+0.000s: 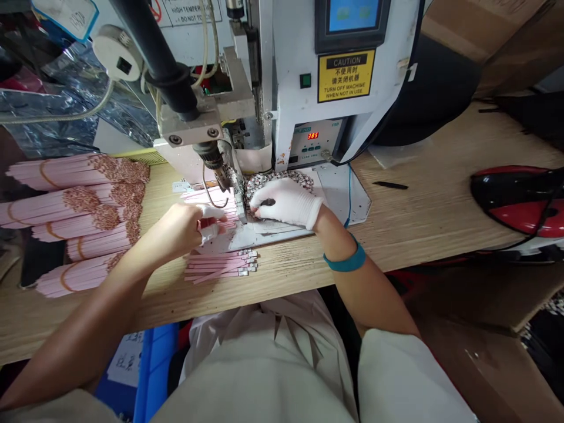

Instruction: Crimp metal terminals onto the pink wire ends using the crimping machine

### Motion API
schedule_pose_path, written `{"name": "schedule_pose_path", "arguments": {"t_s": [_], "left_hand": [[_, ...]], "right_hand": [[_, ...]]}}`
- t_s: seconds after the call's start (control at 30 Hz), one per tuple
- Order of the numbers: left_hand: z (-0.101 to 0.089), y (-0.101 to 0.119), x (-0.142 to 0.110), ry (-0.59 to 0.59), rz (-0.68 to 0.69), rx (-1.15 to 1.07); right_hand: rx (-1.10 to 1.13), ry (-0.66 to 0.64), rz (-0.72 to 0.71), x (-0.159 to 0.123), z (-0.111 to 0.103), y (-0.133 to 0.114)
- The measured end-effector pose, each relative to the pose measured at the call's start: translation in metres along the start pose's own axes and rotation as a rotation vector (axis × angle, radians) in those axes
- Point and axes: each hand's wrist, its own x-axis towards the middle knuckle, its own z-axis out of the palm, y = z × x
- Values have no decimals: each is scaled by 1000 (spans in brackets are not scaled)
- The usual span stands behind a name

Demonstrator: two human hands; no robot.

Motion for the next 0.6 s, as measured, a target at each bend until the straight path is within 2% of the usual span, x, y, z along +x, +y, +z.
{"name": "schedule_pose_path", "arguments": {"t_s": [0.1, 0.2, 0.3, 0.37, 0.47, 0.6], "left_hand": [[6, -2, 5, 134, -10, 136], [10, -5, 9, 138, 10, 108], [10, -5, 12, 105, 15, -6], [8, -5, 14, 86, 29, -58], [9, -4, 14, 89, 42, -31], [14, -5, 13, 139, 47, 130]], "right_hand": [[-144, -20, -28, 1, 6, -2], [-235, -13, -24, 3, 11, -4], [-220, -25, -29, 4, 12, -6], [-151, -11, -13, 4, 11, -7], [-8, 87, 84, 2, 8, -6], [428, 138, 295, 1, 8, -7]]}}
